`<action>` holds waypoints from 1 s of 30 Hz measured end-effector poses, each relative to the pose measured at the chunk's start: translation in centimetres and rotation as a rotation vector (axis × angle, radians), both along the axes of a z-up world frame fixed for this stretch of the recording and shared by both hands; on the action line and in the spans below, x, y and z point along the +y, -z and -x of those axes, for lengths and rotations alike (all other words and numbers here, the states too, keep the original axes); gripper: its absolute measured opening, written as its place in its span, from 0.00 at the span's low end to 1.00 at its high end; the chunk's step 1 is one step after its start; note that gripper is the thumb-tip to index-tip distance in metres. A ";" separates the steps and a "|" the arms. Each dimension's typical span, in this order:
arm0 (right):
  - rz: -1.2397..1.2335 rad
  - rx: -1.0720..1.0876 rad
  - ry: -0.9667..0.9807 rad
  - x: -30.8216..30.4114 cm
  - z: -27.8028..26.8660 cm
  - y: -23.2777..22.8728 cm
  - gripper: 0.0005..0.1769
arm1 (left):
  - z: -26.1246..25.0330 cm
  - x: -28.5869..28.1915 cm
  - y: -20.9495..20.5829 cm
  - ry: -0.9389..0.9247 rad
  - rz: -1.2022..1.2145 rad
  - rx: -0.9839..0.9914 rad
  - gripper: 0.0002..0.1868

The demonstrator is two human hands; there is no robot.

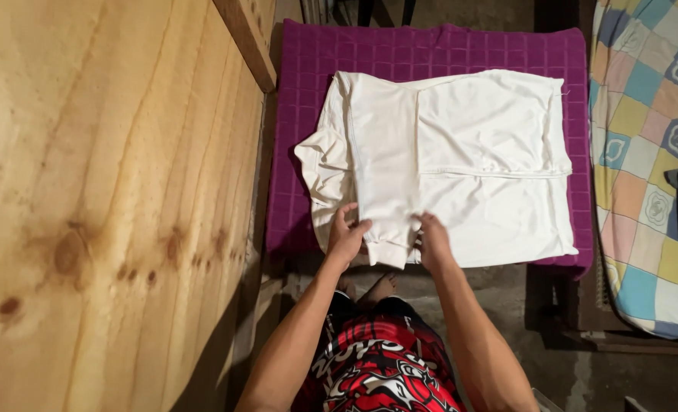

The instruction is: The person takes a white long-sleeved shirt from a laundry basket, lays it on a purple mat, and folds it neatly. The folded shirt is then placed on a bed with other folded clothes.

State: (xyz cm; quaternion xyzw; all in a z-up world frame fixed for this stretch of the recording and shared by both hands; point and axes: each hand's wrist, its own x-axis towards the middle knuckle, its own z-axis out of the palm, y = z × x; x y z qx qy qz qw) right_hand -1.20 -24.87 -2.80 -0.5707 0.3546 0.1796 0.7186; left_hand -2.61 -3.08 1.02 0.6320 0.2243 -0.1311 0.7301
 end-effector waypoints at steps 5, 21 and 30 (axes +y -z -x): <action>0.141 0.038 -0.238 0.0 3.1 -0.1 0.29 | 3.2 -1.1 -0.6 0.134 -0.268 0.121 0.38; 0.186 -0.516 -0.617 -5.0 1.7 -5.6 0.33 | 3.4 -2.2 1.7 0.042 0.168 -0.111 0.30; 0.740 -0.811 -0.672 -3.9 -1.0 -8.4 0.12 | 1.2 -1.4 -3.0 0.108 -0.451 -0.219 0.14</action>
